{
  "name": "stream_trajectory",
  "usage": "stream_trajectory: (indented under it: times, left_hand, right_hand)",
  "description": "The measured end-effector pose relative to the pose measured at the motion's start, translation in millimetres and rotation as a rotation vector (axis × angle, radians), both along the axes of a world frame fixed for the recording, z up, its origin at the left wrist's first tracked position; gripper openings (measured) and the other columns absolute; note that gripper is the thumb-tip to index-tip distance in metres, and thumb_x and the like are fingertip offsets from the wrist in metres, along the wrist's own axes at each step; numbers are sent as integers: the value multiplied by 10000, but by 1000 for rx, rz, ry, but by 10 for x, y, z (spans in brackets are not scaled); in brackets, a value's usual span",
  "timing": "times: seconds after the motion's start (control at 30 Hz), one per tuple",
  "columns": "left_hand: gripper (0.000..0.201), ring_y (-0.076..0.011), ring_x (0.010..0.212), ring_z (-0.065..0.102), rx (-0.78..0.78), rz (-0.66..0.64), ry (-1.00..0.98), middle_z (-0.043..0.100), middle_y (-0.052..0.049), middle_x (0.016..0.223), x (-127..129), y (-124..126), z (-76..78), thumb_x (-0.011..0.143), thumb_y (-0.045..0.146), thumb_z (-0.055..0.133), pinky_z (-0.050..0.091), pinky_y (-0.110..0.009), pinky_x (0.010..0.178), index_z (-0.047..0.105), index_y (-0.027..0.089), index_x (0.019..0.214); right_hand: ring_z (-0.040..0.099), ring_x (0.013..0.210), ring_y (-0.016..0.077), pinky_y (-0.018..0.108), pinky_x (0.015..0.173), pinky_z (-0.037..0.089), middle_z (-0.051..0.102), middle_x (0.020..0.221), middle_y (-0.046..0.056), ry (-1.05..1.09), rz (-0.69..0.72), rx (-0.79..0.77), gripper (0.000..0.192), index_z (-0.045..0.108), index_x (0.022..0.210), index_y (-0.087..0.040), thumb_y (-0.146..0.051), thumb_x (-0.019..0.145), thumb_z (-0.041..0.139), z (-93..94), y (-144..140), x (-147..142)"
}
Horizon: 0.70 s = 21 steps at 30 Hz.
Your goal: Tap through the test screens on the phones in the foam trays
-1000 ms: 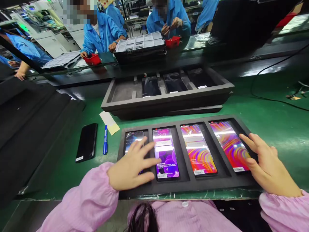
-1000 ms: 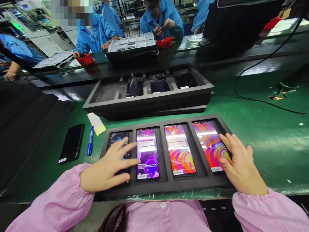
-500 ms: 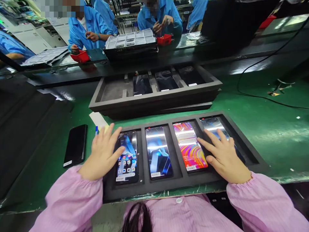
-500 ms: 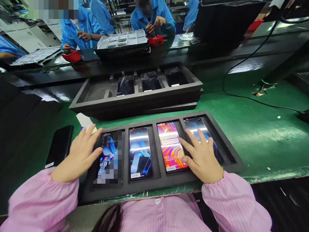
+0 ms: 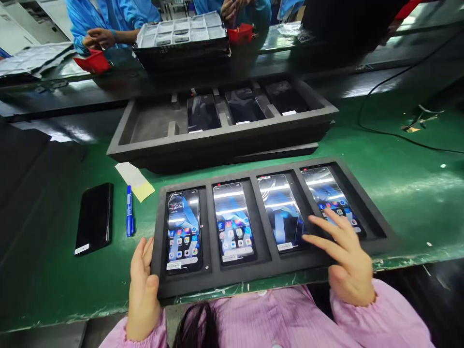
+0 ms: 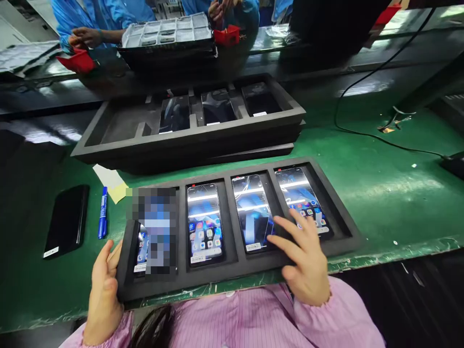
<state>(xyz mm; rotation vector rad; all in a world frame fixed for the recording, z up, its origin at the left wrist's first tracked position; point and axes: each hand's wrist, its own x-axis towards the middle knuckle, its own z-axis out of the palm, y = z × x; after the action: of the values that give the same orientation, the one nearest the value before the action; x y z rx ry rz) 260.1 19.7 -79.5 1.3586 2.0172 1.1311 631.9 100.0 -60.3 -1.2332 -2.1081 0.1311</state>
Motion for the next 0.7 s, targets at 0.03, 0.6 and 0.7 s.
stream_trajectory:
  times: [0.03,0.6,0.7]
  left_hand:
    - [738,-308,1315,387,22,16,-27,437,-125,1410,8,19,19,854,642,325,299,-497,1105,224,200,1435]
    - [582,-335,1235,474,98,114,78,533,-107,1320,38,8,13,831,502,431,316,-548,1089,411,205,1330]
    - [602,-383,1235,459,58,132,109,523,-74,1338,-24,-5,-16,812,529,412,294,-605,1082,401,255,1347]
  right_hand:
    - [397,1280,359,614,1056,259,598,1180,129,10,35,-6,663,698,899,-189,-586,915,167,5,-14,-96]
    - [190,1381,364,687,1034,149,477,1371,101,-238,-23,-77,732,669,1084,-284,-692,852,107,10,-41,-342]
    - [269,1350,360,663,1040,169,520,1315,116,-178,-102,-33,744,696,1009,-250,-666,870,95,19,-30,-192]
